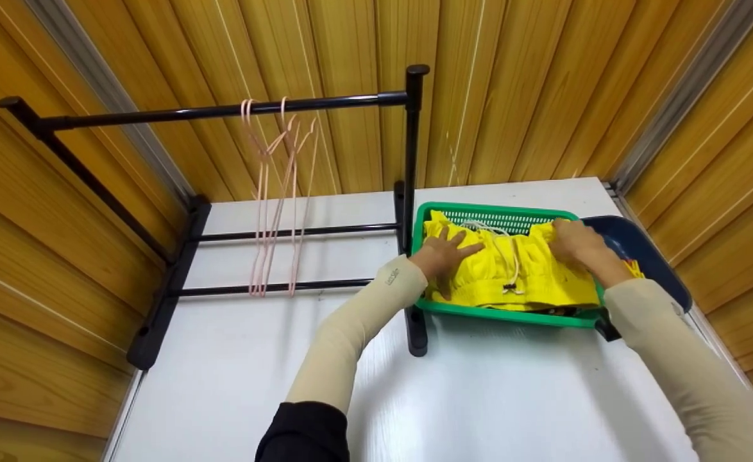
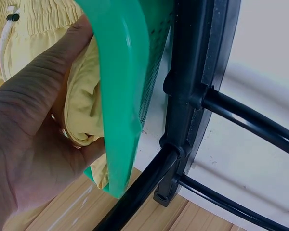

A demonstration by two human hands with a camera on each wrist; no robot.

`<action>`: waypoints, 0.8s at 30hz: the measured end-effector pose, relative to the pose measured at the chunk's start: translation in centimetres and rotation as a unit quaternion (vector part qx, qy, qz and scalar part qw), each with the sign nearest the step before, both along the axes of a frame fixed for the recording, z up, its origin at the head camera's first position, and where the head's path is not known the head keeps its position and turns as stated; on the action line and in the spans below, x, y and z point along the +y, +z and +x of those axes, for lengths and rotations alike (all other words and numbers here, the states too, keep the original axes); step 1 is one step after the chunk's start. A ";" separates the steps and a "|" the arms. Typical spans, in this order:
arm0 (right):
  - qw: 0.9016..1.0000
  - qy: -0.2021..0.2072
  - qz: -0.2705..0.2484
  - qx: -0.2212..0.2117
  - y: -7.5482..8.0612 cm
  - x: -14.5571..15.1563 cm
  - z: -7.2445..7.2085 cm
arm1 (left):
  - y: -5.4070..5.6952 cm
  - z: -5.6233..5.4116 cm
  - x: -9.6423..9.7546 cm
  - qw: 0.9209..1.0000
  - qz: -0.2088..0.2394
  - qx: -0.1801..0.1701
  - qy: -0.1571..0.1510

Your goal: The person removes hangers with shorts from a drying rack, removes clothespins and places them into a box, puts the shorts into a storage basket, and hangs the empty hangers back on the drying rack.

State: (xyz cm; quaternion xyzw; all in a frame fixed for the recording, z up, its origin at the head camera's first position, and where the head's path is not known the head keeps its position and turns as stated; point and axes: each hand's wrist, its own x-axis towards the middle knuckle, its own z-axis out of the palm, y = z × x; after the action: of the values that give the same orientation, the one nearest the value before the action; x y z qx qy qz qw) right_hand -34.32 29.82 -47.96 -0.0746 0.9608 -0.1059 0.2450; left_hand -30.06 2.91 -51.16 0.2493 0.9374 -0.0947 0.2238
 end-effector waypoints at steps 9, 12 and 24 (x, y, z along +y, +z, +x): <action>0.991 0.005 0.000 -0.137 1.8 0.0 0.7 | 0.2 0.2 -0.1 1.000 0.012 0.005 0.007; 0.971 -0.007 -0.068 -0.227 1.0 0.8 0.1 | 0.3 0.4 -0.2 0.999 0.030 0.002 0.009; 0.970 0.047 0.051 -0.234 -1.5 0.1 1.2 | 0.2 0.9 0.7 0.999 0.027 0.001 -0.023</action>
State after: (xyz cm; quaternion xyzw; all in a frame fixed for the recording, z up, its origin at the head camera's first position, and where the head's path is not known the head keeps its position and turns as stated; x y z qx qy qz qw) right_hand -33.13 29.88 -49.49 -0.0804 0.8762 -0.0599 0.4713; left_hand -29.18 3.59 -50.99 0.2770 0.9338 -0.0744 0.2140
